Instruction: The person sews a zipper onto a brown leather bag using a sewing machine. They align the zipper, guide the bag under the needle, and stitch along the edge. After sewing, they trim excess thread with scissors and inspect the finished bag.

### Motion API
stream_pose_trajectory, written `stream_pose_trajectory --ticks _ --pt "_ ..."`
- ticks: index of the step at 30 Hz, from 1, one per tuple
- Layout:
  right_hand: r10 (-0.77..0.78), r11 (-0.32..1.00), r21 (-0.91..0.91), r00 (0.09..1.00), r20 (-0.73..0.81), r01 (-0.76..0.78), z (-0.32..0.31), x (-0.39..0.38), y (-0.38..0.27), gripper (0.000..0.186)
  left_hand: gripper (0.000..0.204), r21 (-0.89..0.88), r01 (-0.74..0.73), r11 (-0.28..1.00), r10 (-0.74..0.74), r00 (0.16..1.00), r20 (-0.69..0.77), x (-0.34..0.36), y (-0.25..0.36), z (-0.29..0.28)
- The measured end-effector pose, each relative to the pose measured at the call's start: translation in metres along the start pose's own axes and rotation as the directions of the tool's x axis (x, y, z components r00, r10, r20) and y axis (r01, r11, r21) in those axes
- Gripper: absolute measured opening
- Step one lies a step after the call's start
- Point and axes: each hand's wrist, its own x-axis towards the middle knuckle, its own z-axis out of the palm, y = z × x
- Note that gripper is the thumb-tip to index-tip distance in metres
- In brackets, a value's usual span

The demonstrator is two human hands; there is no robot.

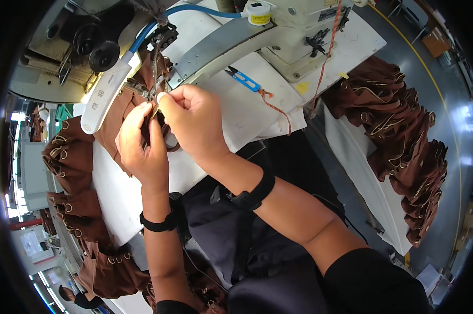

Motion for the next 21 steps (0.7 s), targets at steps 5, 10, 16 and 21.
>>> stream_pose_trajectory --ticks 5,10,16,21 --pt "-0.111 0.991 -0.083 0.993 -0.035 0.108 0.005 -0.001 0.006 0.018 0.021 0.032 -0.059 0.998 0.06 0.998 -0.032 0.001 -0.001 -0.002" --pt "-0.144 0.979 -0.151 0.988 -0.047 0.135 0.007 0.0 0.006 0.017 0.022 0.036 -0.035 0.999 0.036 0.999 -0.023 0.001 0.002 -0.004" --pt "-0.284 0.932 -0.252 0.957 -0.063 0.26 0.009 0.002 0.013 0.016 0.023 0.088 -0.016 0.996 0.017 1.0 -0.018 0.001 0.004 -0.005" --pt "-0.214 0.972 -0.108 0.976 -0.045 0.208 0.011 -0.002 0.004 0.014 0.019 0.049 -0.009 0.999 0.01 1.0 -0.024 0.003 0.002 -0.003"
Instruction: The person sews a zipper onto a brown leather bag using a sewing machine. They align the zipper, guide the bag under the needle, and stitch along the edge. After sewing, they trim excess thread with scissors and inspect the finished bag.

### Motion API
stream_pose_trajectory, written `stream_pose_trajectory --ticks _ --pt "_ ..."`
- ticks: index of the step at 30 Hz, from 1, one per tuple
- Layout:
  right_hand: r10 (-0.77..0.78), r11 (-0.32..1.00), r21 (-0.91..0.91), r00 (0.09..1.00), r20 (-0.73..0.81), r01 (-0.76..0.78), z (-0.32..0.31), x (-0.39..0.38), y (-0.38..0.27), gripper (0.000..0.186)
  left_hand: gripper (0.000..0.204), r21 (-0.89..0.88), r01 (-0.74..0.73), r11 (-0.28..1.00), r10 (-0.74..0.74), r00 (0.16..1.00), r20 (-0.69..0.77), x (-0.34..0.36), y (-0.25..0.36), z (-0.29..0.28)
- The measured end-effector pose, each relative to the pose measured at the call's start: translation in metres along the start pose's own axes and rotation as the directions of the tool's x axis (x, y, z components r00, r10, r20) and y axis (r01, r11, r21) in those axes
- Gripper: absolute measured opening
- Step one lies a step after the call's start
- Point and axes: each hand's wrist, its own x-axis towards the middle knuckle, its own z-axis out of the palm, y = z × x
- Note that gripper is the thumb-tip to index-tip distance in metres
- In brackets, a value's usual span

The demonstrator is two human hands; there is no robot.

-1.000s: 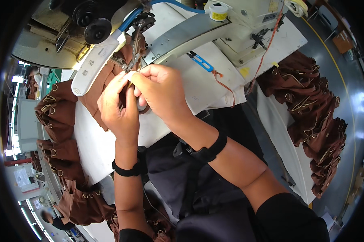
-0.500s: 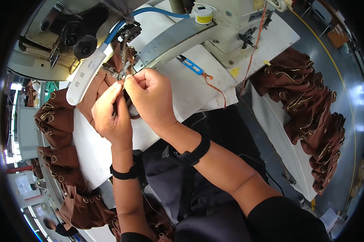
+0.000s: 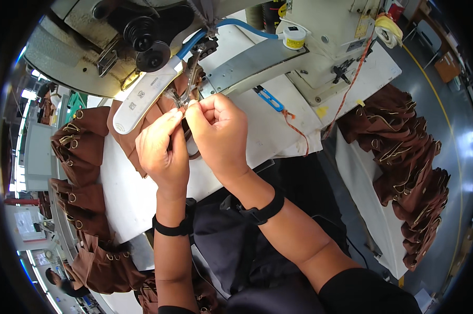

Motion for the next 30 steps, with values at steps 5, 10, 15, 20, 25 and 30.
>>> stream_pose_trajectory --ticks 5,10,15,20,25,30 --pt "0.005 0.999 -0.039 1.0 -0.026 -0.006 0.002 0.002 0.001 0.016 0.019 0.022 0.0 1.0 0.0 1.0 0.006 0.002 0.001 -0.001" --pt "-0.016 0.988 -0.151 1.0 -0.019 0.013 0.0 0.007 0.002 0.019 0.018 0.044 0.001 0.999 -0.002 1.0 0.01 0.004 -0.001 0.0" --pt "-0.013 0.907 -0.415 0.991 0.132 0.067 -0.011 0.013 -0.004 0.019 0.018 0.057 -0.003 0.998 0.003 1.0 0.011 0.004 -0.001 -0.002" --pt "-0.088 0.893 -0.414 0.97 0.229 0.178 -0.014 0.025 -0.021 0.017 0.019 0.043 0.004 0.999 -0.004 1.0 0.017 0.002 -0.001 0.0" --pt "0.109 0.993 -0.078 0.916 0.387 -0.085 -0.016 0.044 -0.031 0.018 0.019 0.024 0.016 1.0 -0.016 1.0 0.005 0.003 -0.002 0.0" --pt "0.031 0.97 -0.232 0.919 0.393 0.066 -0.016 0.046 -0.025 0.023 0.02 0.02 0.017 1.0 -0.016 1.0 -0.017 -0.002 -0.004 0.003"
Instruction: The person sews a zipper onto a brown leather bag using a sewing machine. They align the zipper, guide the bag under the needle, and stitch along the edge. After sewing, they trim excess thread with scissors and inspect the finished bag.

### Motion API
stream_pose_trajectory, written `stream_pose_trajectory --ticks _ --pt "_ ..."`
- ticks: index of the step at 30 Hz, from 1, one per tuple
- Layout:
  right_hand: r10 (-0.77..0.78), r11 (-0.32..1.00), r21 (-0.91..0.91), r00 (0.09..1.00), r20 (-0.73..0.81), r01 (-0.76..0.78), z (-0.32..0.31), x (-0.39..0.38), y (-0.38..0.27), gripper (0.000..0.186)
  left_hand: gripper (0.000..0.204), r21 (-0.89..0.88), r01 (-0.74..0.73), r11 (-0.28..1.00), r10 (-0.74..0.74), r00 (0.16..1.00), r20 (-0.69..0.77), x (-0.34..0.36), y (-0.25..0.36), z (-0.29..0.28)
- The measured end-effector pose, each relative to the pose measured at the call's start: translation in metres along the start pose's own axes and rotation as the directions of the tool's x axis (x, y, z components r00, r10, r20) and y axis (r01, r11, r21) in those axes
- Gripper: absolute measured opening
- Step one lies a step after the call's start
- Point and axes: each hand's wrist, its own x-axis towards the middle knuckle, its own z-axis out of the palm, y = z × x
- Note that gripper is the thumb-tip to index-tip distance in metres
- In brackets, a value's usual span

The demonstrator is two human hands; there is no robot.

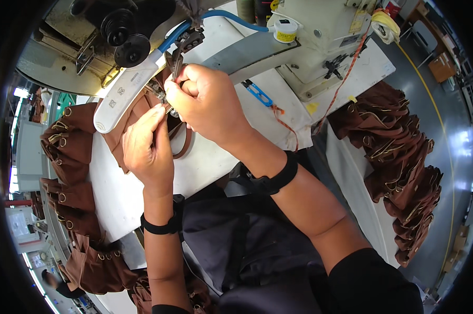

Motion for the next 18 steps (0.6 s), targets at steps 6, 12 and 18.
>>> stream_pose_trajectory --ticks 6,12,18 --pt "0.045 0.998 -0.05 0.999 0.015 -0.044 -0.002 0.0 -0.004 0.021 0.019 0.026 -0.002 1.0 0.001 0.998 0.06 0.005 0.003 -0.006" --pt "0.082 0.996 -0.039 0.996 0.039 -0.081 -0.001 0.001 -0.004 0.022 0.019 0.039 -0.037 0.999 0.035 0.998 0.044 0.007 0.002 -0.005" --pt "0.012 0.997 -0.077 0.999 0.031 -0.009 -0.002 0.002 -0.001 0.025 0.018 0.022 -0.037 0.999 0.036 0.998 0.043 0.008 -0.002 -0.002"
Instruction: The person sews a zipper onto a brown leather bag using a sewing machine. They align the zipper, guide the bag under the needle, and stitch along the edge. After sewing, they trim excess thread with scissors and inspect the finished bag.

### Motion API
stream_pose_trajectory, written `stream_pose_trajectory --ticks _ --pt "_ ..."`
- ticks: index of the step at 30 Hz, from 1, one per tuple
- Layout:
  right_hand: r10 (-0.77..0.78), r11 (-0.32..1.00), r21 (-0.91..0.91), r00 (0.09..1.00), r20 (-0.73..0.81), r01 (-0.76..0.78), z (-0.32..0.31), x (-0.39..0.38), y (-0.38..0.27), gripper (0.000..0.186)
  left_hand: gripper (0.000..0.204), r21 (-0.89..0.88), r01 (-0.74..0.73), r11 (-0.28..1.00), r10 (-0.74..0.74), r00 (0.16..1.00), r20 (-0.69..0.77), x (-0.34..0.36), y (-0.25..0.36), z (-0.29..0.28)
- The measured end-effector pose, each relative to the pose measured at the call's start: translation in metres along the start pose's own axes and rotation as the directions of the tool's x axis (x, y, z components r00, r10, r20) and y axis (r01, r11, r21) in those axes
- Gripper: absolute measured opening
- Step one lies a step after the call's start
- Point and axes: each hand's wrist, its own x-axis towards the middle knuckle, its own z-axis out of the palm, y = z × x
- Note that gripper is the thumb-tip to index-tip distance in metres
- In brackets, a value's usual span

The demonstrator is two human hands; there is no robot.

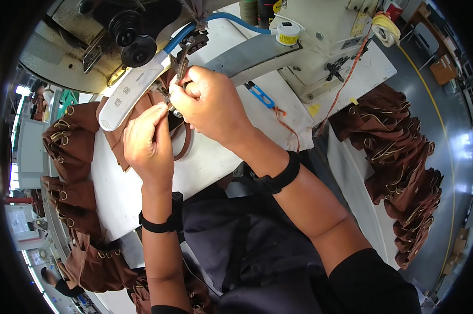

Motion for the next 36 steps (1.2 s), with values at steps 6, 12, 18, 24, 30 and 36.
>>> stream_pose_trajectory --ticks 6,12,18,24,30,36 --pt "0.049 0.999 0.011 0.999 -0.011 -0.049 0.003 -0.001 -0.005 0.027 0.015 -0.008 0.033 0.999 -0.033 0.999 0.001 0.0 0.001 -0.001" --pt "-0.024 0.995 -0.098 1.0 -0.003 0.023 0.002 0.002 0.006 0.02 0.02 0.057 0.086 0.995 -0.089 0.994 0.066 -0.002 0.004 0.0" --pt "0.075 0.995 -0.063 0.997 0.028 -0.074 -0.009 -0.006 -0.007 0.019 0.036 0.05 0.018 0.999 -0.021 0.998 0.063 -0.004 -0.01 -0.001" --pt "-0.261 0.934 -0.251 0.965 0.003 0.254 -0.095 -0.036 -0.069 0.022 0.033 0.081 -0.092 0.992 0.091 0.996 0.013 -0.004 -0.013 -0.009" --pt "-0.777 0.513 -0.712 0.612 -0.149 0.479 -0.262 0.064 -0.19 0.03 0.038 0.059 -0.049 0.997 0.045 0.997 0.062 -0.001 -0.009 -0.016" --pt "-0.148 0.074 -0.997 0.988 -0.05 -0.039 -0.399 0.228 -0.269 0.056 0.038 0.06 -0.049 0.997 0.046 0.997 0.059 -0.004 -0.012 -0.012"
